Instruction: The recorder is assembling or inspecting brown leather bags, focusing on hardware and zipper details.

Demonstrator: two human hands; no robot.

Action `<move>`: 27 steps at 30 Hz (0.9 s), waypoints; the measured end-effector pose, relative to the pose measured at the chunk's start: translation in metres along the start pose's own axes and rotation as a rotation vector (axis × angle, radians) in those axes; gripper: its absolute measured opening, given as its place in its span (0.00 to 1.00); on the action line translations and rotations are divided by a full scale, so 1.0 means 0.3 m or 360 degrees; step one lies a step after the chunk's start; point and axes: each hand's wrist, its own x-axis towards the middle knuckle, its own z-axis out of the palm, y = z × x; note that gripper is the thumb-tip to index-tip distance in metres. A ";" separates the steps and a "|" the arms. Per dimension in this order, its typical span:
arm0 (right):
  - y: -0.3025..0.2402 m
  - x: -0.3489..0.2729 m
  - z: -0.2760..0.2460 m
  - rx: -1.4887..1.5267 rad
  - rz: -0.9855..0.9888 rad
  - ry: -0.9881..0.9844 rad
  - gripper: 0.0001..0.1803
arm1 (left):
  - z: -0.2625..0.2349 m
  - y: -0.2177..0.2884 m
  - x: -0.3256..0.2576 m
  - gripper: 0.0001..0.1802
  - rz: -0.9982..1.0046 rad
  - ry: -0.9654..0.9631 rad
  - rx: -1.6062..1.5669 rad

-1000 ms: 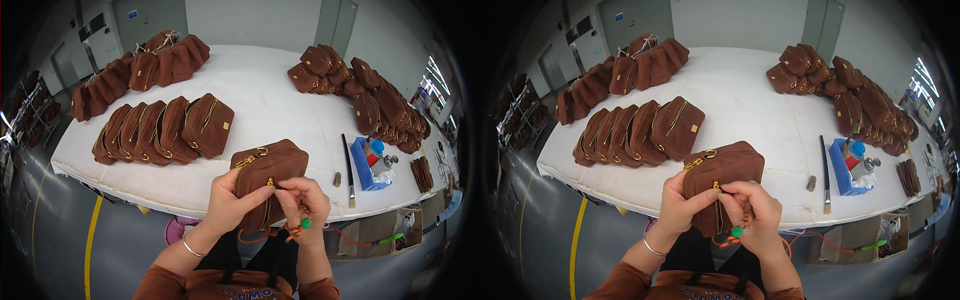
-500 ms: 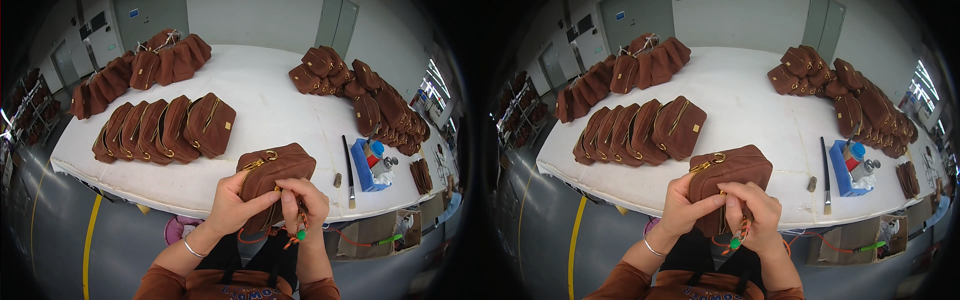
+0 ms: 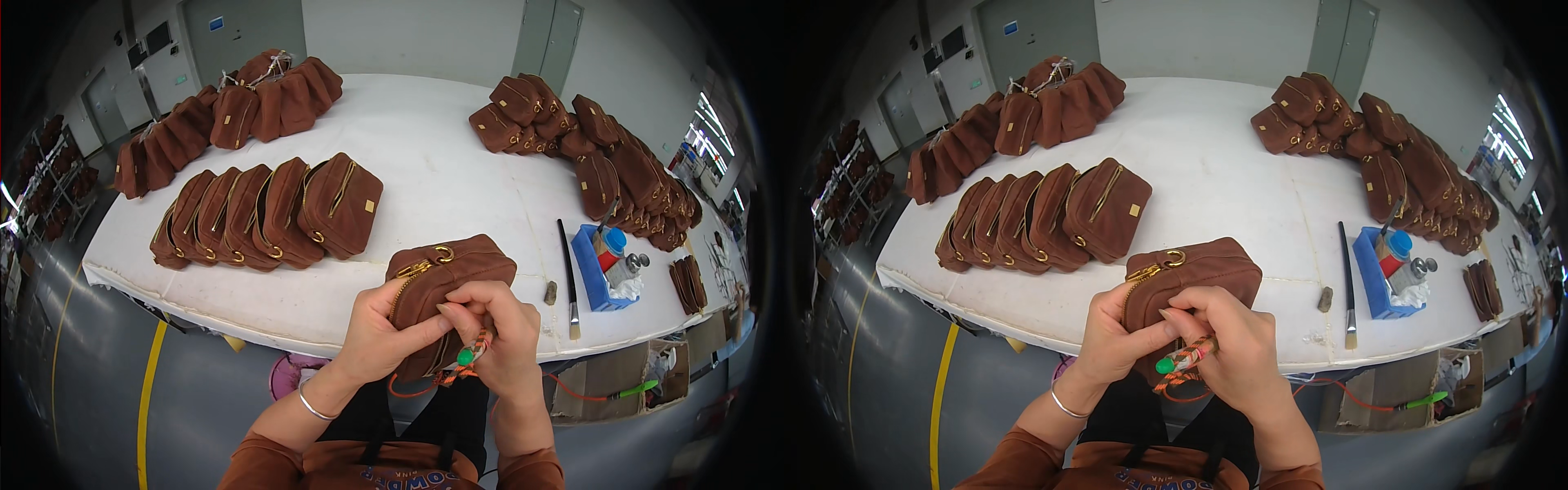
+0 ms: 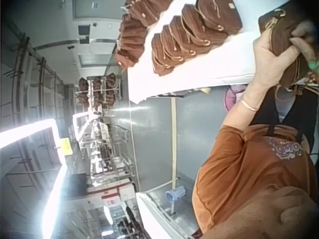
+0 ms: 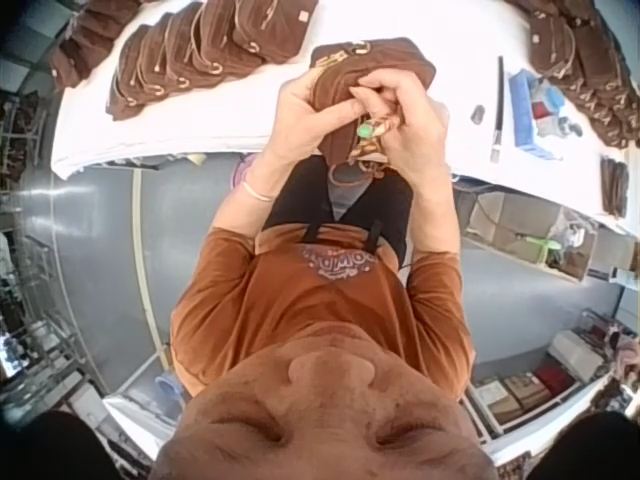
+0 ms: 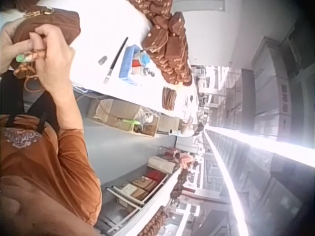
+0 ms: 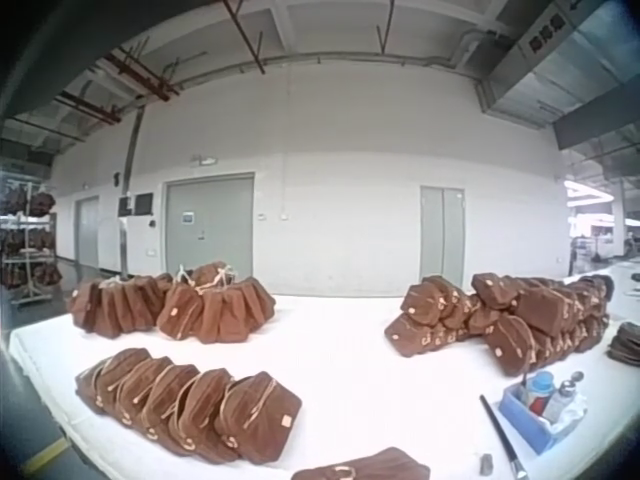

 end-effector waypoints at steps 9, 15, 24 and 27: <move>0.009 -0.001 -0.074 0.0466 0.0328 -0.0229 0.08 | -0.034 0.049 0.037 0.22 -0.0291 -0.0096 -0.0336; 0.047 -0.047 -0.116 0.0669 0.0528 -0.0073 0.10 | -0.075 0.069 0.063 0.22 -0.0568 -0.0220 -0.0433; 0.103 -0.039 -0.130 0.0185 0.0387 0.0074 0.09 | -0.107 0.063 0.091 0.23 -0.0746 -0.0385 -0.0406; 0.102 -0.015 -0.137 -0.0064 0.0401 -0.0050 0.16 | -0.129 0.064 0.130 0.22 -0.0795 -0.0582 -0.0238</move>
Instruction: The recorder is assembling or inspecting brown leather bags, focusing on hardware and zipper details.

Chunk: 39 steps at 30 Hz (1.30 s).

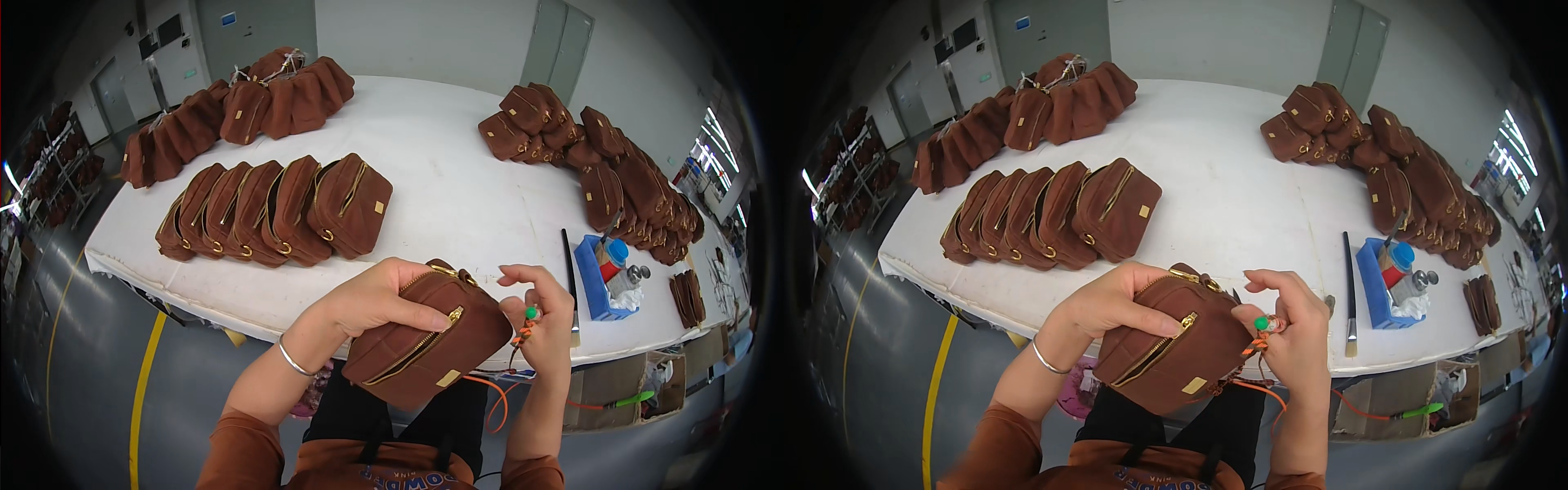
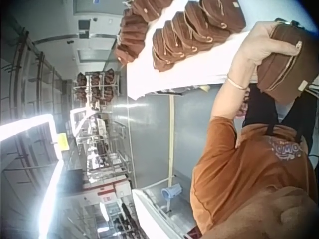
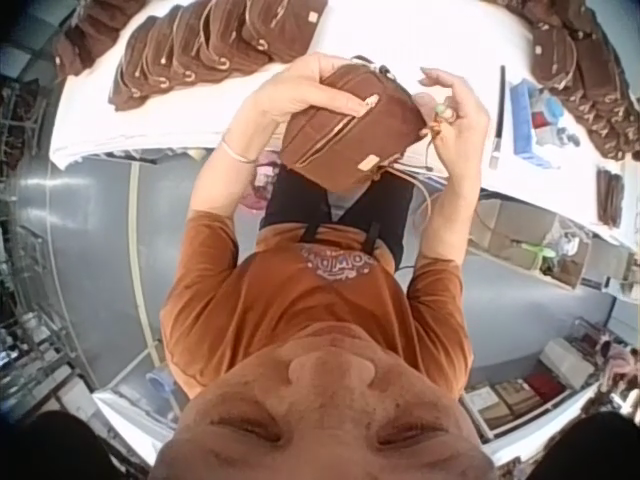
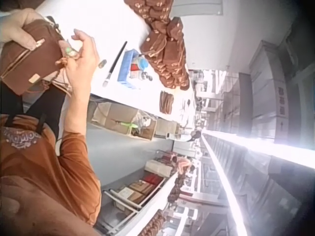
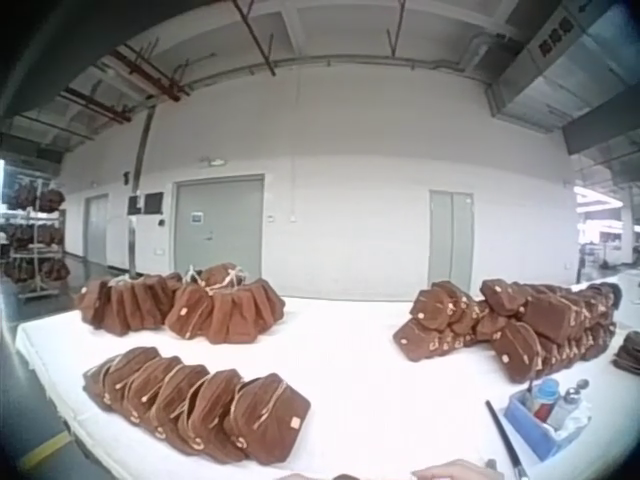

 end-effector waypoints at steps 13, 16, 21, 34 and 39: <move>0.058 -0.048 0.063 0.0322 0.0567 -0.0552 0.33 | -0.078 0.015 0.064 0.19 -0.0383 -0.0120 -0.0084; 0.071 -0.056 0.089 0.0475 0.0625 -0.0508 0.31 | -0.090 0.005 0.071 0.19 -0.0340 -0.0100 -0.0041; 0.143 -0.077 0.128 0.0778 0.0722 -0.0320 0.24 | -0.088 0.026 0.101 0.17 -0.0362 -0.0044 0.0166; 0.288 -0.160 0.116 0.1132 0.0943 0.0294 0.22 | -0.215 -0.130 -0.053 0.22 -0.0031 0.0627 0.0420; 0.308 -0.169 0.123 0.1203 0.0989 0.0318 0.23 | -0.162 -0.152 -0.116 0.21 -0.0087 0.0480 0.0264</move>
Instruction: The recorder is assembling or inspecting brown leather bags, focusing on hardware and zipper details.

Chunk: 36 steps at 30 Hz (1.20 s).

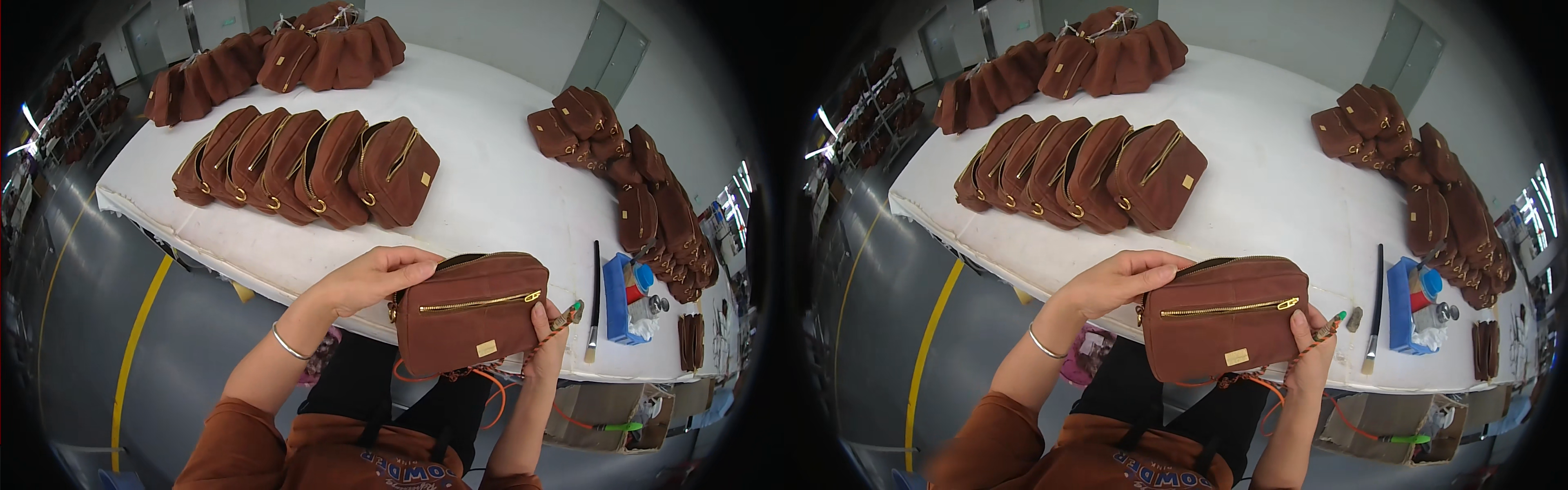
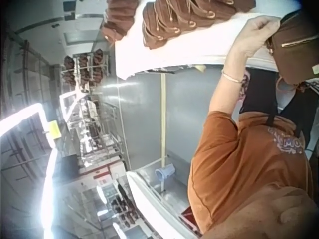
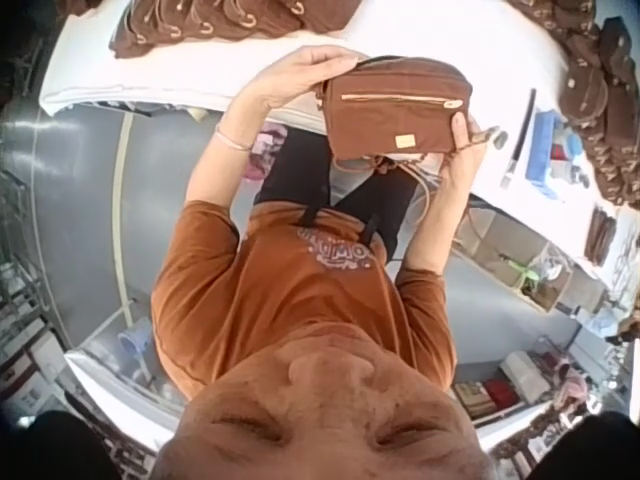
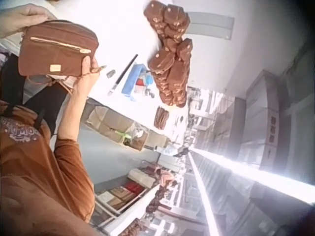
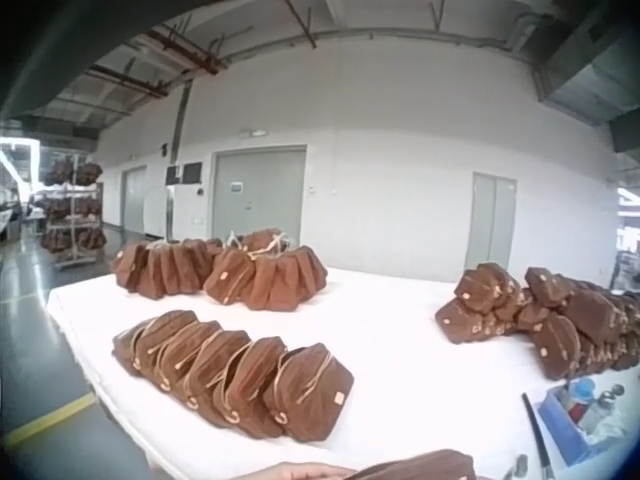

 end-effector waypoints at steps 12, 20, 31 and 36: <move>0.007 -0.028 0.055 0.0194 -0.0156 0.0263 0.19 | 0.154 -0.052 -0.039 0.36 0.0511 0.0437 -0.0230; 0.023 -0.112 0.105 0.0095 -0.0249 0.0321 0.13 | 0.172 -0.021 -0.002 0.35 0.0780 0.0731 -0.0154; -0.104 -0.136 0.000 -0.0209 -0.0485 0.0307 0.21 | 0.027 0.115 -0.030 0.30 0.0602 0.0226 0.0283; -0.155 -0.150 0.104 -0.0004 -0.0585 -0.0035 0.23 | 0.035 0.124 -0.016 0.30 0.0669 -0.0052 0.0811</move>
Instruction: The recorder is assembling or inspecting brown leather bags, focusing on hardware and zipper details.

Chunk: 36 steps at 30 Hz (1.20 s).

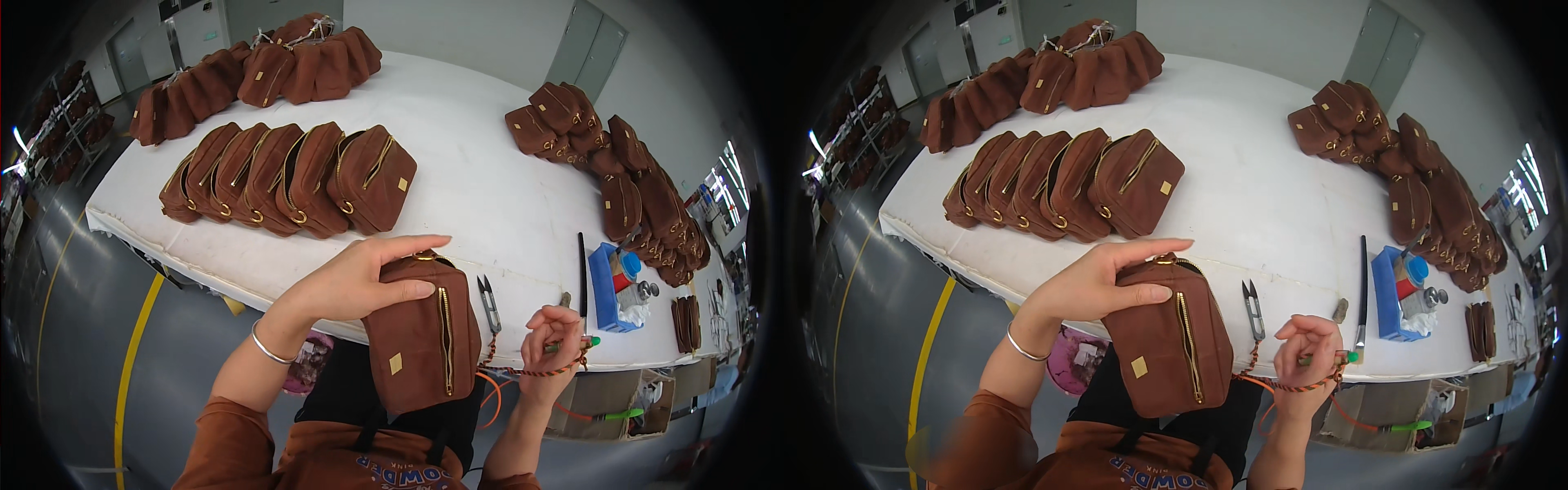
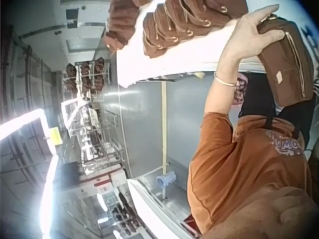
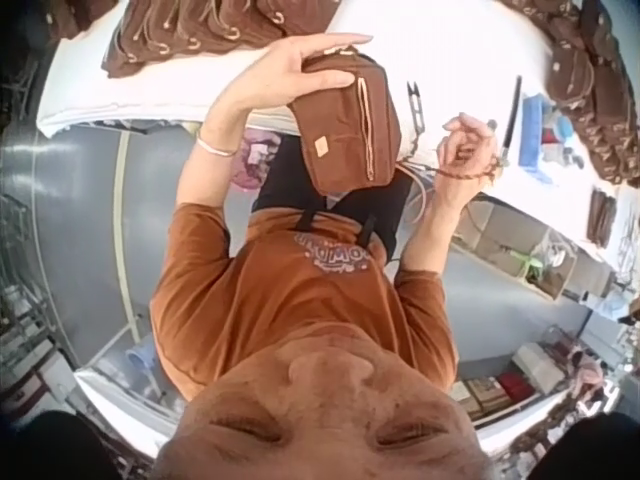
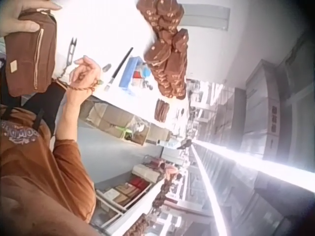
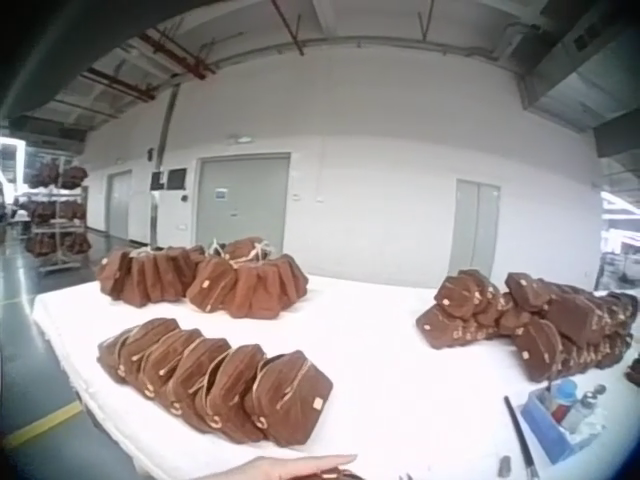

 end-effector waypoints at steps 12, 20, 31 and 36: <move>0.044 -0.055 0.099 0.0056 0.0317 -0.0143 0.15 | 0.065 0.019 -0.011 0.14 -0.0151 -0.0204 0.0139; 0.042 -0.050 0.120 0.0214 0.0182 -0.0217 0.07 | 0.090 0.013 -0.017 0.12 -0.0150 -0.0145 0.0251; 0.021 -0.063 0.139 0.0020 0.0093 -0.0224 0.06 | 0.103 0.020 -0.024 0.11 -0.0116 -0.0120 0.0182; 0.020 -0.066 0.145 -0.0031 0.0097 -0.0196 0.06 | 0.102 0.027 -0.025 0.11 -0.0123 -0.0129 0.0178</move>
